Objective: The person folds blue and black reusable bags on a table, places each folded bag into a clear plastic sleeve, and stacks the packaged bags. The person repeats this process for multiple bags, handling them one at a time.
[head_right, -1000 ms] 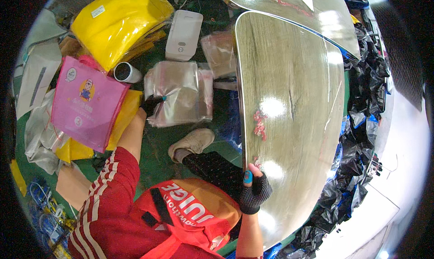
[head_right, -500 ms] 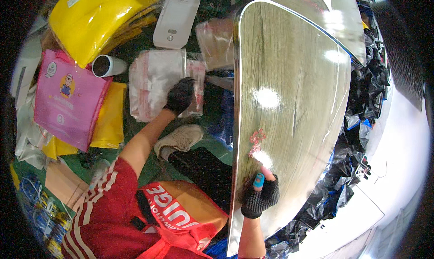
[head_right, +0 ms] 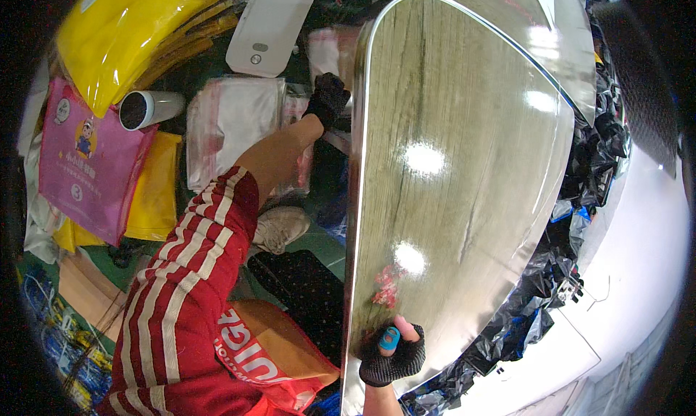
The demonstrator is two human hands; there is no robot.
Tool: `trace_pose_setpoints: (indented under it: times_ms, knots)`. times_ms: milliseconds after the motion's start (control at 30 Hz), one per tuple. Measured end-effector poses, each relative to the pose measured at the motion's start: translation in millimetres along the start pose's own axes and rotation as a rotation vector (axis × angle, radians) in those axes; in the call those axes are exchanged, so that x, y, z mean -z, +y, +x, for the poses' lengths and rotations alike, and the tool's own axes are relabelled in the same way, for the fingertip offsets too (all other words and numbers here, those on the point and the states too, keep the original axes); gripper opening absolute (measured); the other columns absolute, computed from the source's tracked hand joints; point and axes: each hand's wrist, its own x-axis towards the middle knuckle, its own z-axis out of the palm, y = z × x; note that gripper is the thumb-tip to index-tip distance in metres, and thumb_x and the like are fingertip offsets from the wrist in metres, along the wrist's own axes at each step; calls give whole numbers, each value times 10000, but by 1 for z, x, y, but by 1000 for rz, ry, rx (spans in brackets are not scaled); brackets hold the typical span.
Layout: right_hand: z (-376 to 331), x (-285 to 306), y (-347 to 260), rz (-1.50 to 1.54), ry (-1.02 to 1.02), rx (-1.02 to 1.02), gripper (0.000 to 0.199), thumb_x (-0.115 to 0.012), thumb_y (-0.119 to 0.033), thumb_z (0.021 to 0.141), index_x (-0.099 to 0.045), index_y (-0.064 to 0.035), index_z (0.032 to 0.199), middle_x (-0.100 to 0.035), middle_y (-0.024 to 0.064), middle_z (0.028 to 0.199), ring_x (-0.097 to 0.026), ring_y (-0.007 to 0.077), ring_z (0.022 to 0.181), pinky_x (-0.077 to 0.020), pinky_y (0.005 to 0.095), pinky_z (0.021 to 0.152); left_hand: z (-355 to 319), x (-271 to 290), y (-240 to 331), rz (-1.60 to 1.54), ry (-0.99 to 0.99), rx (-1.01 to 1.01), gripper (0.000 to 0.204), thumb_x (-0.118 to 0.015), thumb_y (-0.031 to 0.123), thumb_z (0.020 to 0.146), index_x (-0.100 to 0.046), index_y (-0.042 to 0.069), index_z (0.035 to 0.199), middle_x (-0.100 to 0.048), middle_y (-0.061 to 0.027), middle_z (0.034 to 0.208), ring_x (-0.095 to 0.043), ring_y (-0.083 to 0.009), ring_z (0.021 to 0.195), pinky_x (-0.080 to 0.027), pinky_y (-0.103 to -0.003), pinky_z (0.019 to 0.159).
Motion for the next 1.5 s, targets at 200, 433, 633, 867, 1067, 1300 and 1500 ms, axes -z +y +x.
trace_pose_setpoints:
  times_ms: [200,433,633,867,1067,1300,1500]
  knots:
    - [-1,-1,0,-30,38,-17,388,-612,-344,891,-606,38,957,-545,52,832,-529,137,776,-412,266,701,6,-15,-1,398,252,-364,457,-447,185,877,-462,26,1305,-322,-179,1439,-396,-363,1272,-258,-633,1028]
    - [3,-6,3,92,73,-25,329,-658,-268,867,-647,38,988,-615,68,838,-568,155,751,-454,292,698,5,76,21,-38,578,-508,137,-547,165,790,-646,81,834,-651,-140,810,-636,-313,840,-462,-534,775]
    - [3,-9,13,228,18,-17,334,-650,-266,876,-634,36,1018,-584,26,769,-533,107,628,-426,234,562,-73,194,-1,-55,417,-484,161,-545,146,796,-652,56,875,-665,-155,802,-660,-289,759,-517,-425,671]
    - [15,-16,17,470,-145,52,335,-614,-310,913,-620,-15,1072,-571,4,726,-525,76,593,-425,217,535,-302,308,-78,-387,433,-430,220,-569,144,861,-649,2,1008,-646,-179,986,-610,-321,894,-471,-411,780]
    - [-49,-32,-12,383,-155,-138,297,-563,-313,931,-680,-42,964,-641,98,738,-596,123,725,-459,290,628,-465,403,-108,-1055,283,-81,270,-599,185,901,-629,-22,1072,-630,-84,1067,-580,-215,977,-450,-343,895]
    - [-159,-54,-14,1943,-865,-38,867,-485,-682,822,-263,-146,1467,-430,62,1398,-485,250,1218,-312,413,1086,-503,385,-51,-1558,120,-250,316,-519,173,944,-514,-3,1206,-586,-82,1125,-557,-202,995,-438,-330,903]
    - [-190,113,35,1648,-47,-114,812,-667,-490,800,-347,-42,1396,-506,97,1280,-514,230,1140,-435,412,967,-488,272,36,-1894,-338,-201,373,-450,163,980,-415,14,1320,-548,-80,1174,-536,-192,1011,-428,-319,910]
